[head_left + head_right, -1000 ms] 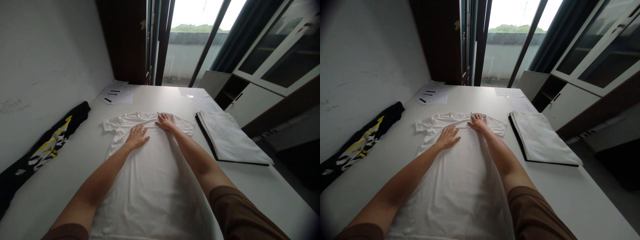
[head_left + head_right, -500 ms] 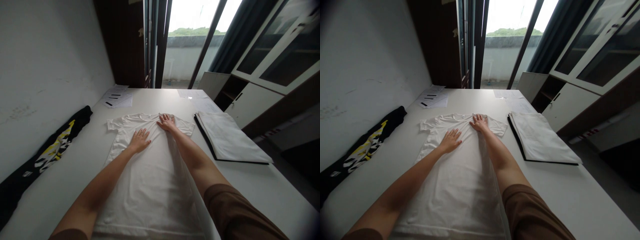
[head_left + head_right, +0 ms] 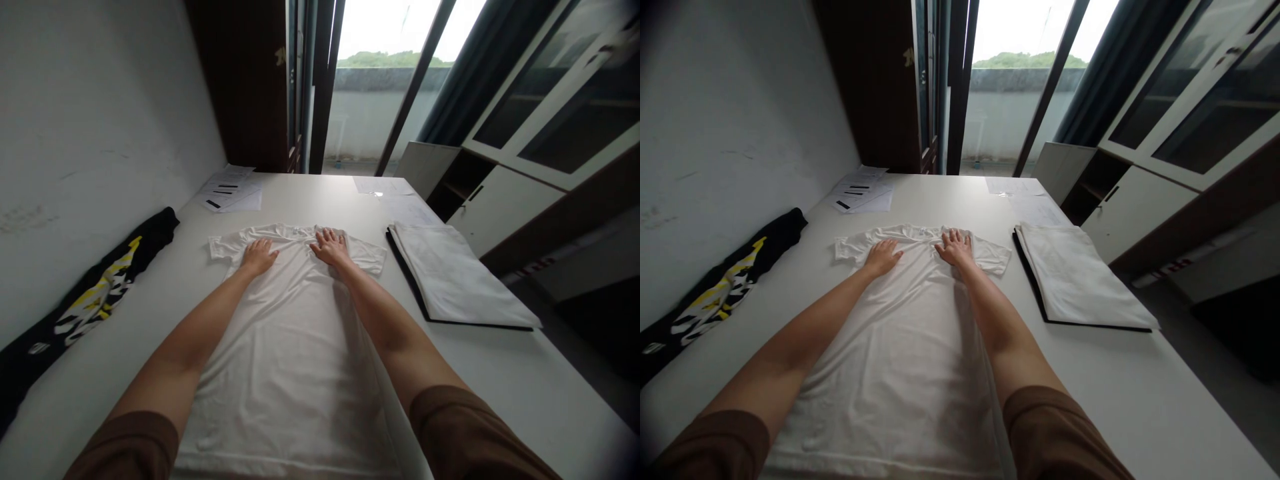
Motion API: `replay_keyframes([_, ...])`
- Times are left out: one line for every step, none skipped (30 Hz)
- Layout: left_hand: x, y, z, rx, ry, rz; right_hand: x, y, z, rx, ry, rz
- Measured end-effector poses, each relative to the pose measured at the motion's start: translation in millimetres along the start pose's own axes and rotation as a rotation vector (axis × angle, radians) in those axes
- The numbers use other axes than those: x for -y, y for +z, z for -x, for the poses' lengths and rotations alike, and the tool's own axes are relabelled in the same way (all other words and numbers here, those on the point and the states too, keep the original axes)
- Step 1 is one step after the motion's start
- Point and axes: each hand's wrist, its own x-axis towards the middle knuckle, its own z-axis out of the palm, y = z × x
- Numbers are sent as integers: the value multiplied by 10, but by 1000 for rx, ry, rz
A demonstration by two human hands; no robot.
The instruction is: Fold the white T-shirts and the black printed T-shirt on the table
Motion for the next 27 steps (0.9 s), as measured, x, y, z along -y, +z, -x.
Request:
replay_keyframes([38, 30, -49, 13, -16, -4, 3, -2, 5, 1, 2, -2])
replay_keyframes([72, 55, -94, 25, -28, -8, 5, -5, 6, 1, 4, -3])
replay_keyframes([103, 74, -137, 37, -37, -11, 5, -7, 5, 2, 5, -5])
replay_keyframes([130, 87, -179, 50, -43, -14, 4, -8, 1, 2, 7, -7])
replay_keyframes([152, 94, -222, 61, -46, -16, 2, -8, -5, 4, 9, -10])
replay_keyframes([168, 98, -265, 72, -48, -18, -1, -6, -13, 6, 11, -14])
replay_keyframes([177, 99, -307, 81, -52, -20, -6, -2, -23, 9, 12, -17])
replay_keyframes([177, 99, -345, 85, -57, -21, -12, 2, -35, 12, 13, -21])
replay_keyframes([169, 100, -379, 83, -64, -22, -18, 6, -48, 15, 14, -23])
replay_keyframes([152, 103, -408, 75, -72, -22, -25, 9, -61, 16, 14, -25])
replay_keyframes([127, 108, -430, 62, -78, -23, -32, 12, -75, 16, 15, -26])
replay_keyframes([98, 116, -447, 47, -82, -22, -38, 14, -89, 16, 15, -26])
replay_keyframes([67, 127, -460, 32, -82, -21, -45, 15, -102, 17, 14, -26])
replay_keyframes([37, 140, -471, 22, -78, -18, -51, 14, -114, 17, 12, -26])
replay_keyframes([10, 155, -481, 17, -70, -14, -57, 13, -125, 18, 9, -25])
replay_keyframes([-10, 169, -491, 17, -61, -9, -62, 12, -134, 19, 6, -24])
replay_keyframes([-21, 183, -502, 22, -53, -4, -68, 11, -142, 20, 4, -23])
replay_keyframes([-24, 195, -514, 32, -47, -1, -73, 10, -149, 21, 4, -21])
replay_keyframes([-18, 205, -527, 45, -42, -1, -77, 11, -155, 22, 4, -19])
replay_keyframes([-3, 214, -539, 60, -37, -3, -82, 13, -162, 24, 4, -18])
replay_keyframes([17, 221, -552, 72, -35, -8, -88, 16, -169, 26, 3, -18])
replay_keyframes([42, 227, -565, 82, -34, -14, -94, 21, -178, 28, 2, -18])
replay_keyframes([67, 233, -577, 86, -35, -20, -101, 26, -188, 30, 0, -19])
replay_keyframes([92, 238, -591, 85, -40, -24, -110, 31, -200, 33, -3, -21])
replay_keyframes([112, 243, -604, 81, -48, -26, -119, 35, -212, 36, -6, -23])
replay_keyframes([128, 246, -618, 81, -57, -27, -128, 36, -225, 39, -7, -25])
replay_keyframes([139, 248, -631, 83, -63, -26, -135, 35, -238, 42, -8, -27])
